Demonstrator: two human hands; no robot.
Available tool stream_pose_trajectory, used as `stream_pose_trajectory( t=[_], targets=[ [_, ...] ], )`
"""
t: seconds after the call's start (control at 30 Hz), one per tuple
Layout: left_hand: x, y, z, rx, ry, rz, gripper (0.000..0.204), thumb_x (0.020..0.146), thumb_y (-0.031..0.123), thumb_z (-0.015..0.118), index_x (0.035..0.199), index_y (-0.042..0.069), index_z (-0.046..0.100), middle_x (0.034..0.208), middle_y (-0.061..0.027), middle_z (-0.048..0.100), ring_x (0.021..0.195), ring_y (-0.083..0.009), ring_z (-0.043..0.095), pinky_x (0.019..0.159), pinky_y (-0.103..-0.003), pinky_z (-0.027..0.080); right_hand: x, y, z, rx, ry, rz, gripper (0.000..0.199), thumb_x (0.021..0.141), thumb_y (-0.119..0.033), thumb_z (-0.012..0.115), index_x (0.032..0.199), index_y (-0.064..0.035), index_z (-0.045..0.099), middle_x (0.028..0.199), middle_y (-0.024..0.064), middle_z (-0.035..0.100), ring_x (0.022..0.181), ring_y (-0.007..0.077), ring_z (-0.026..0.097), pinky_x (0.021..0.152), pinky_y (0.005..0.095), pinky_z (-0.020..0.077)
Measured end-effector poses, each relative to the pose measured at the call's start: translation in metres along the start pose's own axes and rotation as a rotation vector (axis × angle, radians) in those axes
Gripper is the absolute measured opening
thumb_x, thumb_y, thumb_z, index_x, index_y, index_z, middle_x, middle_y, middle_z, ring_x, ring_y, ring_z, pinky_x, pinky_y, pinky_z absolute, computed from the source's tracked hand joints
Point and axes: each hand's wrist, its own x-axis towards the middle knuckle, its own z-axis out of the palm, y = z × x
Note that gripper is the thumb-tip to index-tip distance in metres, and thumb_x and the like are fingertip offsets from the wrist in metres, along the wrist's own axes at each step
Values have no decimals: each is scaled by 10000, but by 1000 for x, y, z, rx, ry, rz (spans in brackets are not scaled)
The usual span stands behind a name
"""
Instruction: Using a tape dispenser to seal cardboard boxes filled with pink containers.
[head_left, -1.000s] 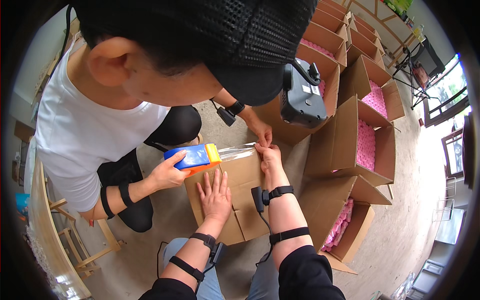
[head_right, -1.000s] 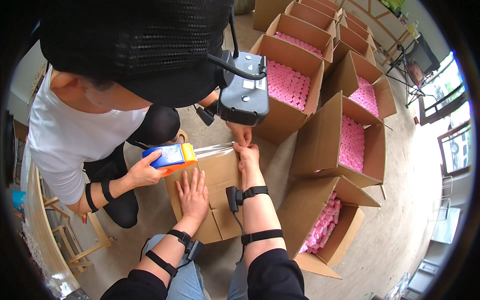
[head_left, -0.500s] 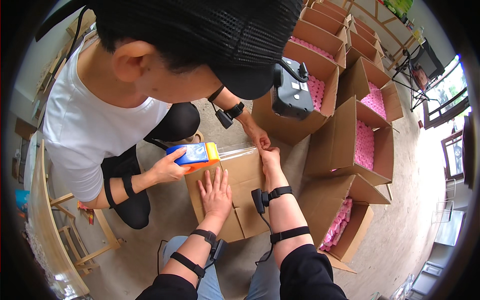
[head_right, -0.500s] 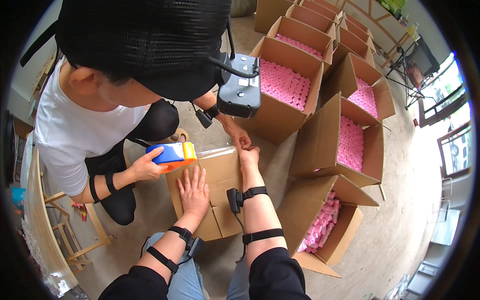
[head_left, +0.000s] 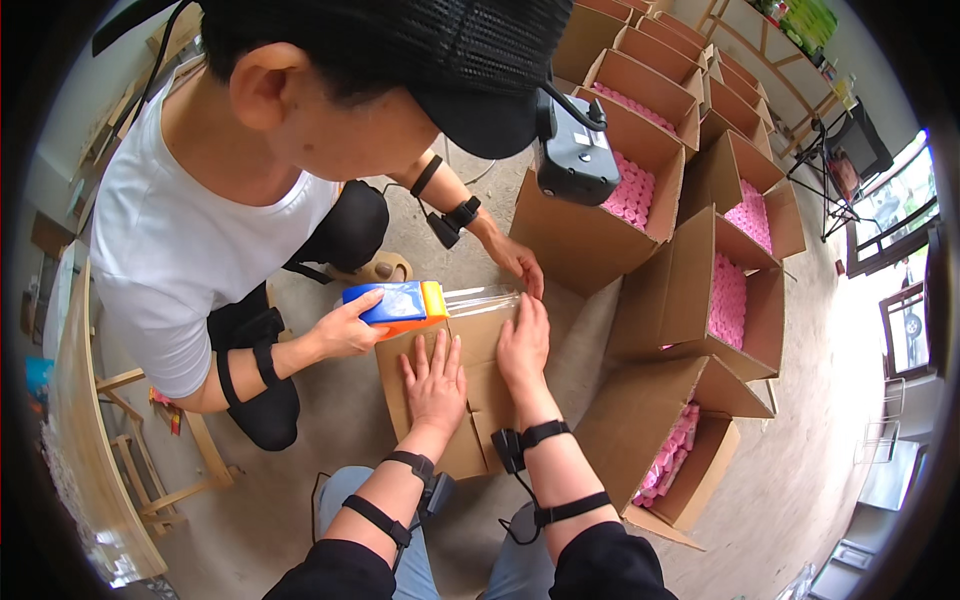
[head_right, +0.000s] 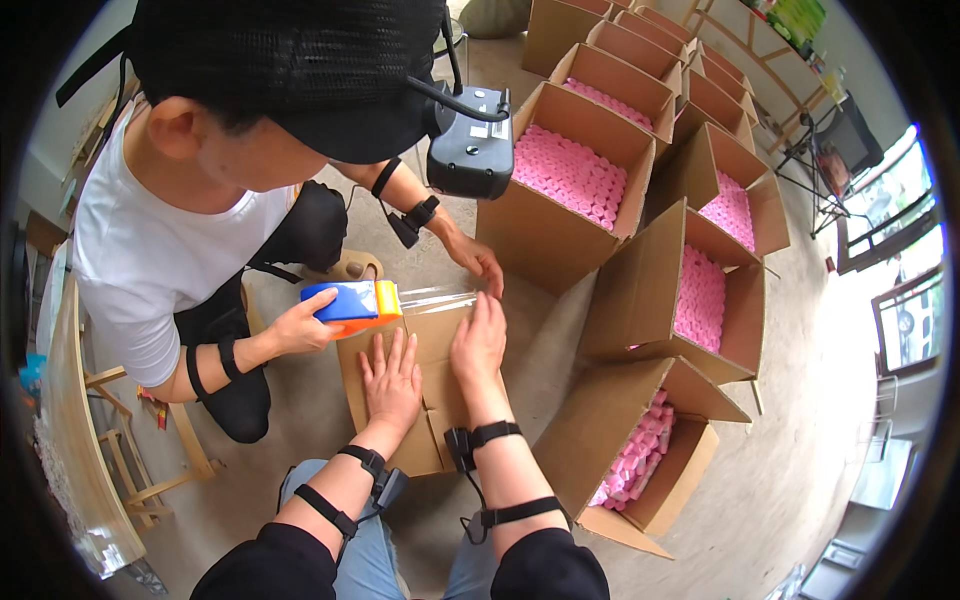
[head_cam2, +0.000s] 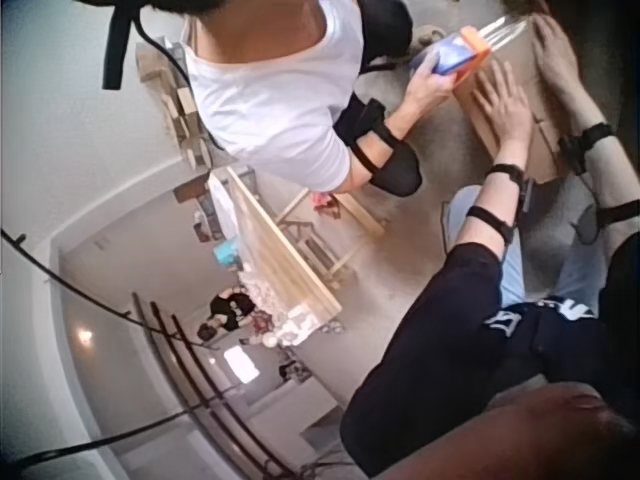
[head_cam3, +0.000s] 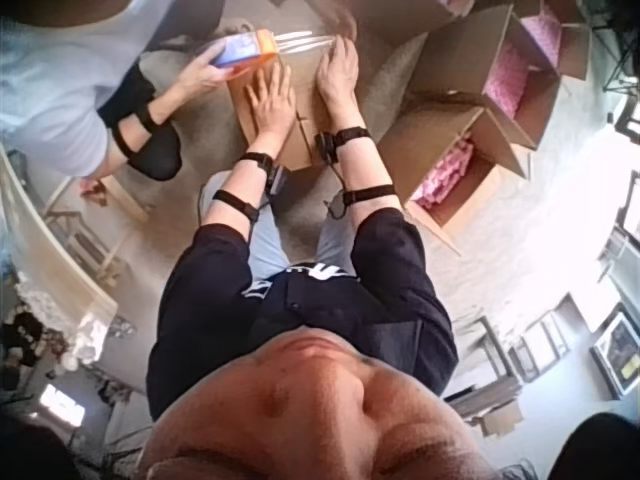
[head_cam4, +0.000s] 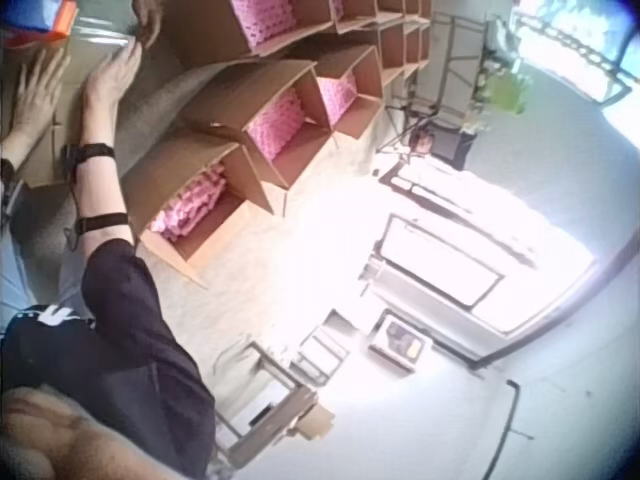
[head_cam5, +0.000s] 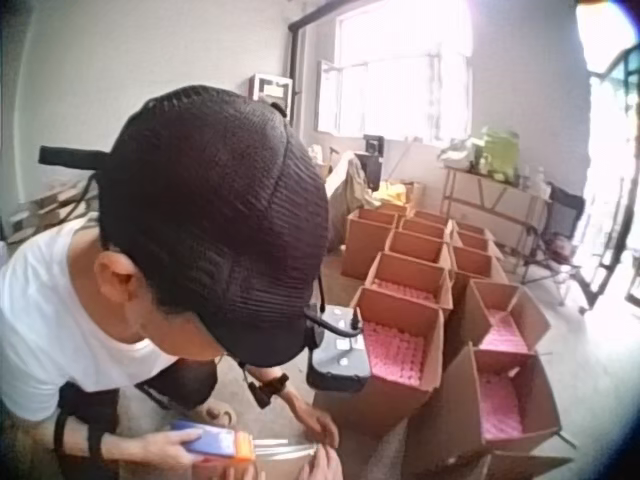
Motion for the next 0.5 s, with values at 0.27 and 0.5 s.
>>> stream_pose_trajectory(
  t=[0.27, 0.5],
  targets=[
    [1, 0, 4, -28, 22, 3, 537, 962, 299, 457, 1478, 176, 372, 1566, -51, 276, 1447, -357, 191, 1153, -596, 107, -43, -22, -21, -339, -398, -246, 569, 967, -309, 428, 1459, -30, 366, 1535, 132, 333, 1449, 279, 248, 1183, 483, 143],
    [-1, 1, 5, -56, 26, -6, 527, 974, 323, 422, 1480, 183, 373, 1569, -43, 274, 1450, -353, 189, 1154, -598, 92, -52, -31, -20, -355, -434, -236, 598, 978, -331, 371, 1480, -11, 309, 1556, 130, 292, 1466, 277, 202, 1187, 495, 102]
  ],
)
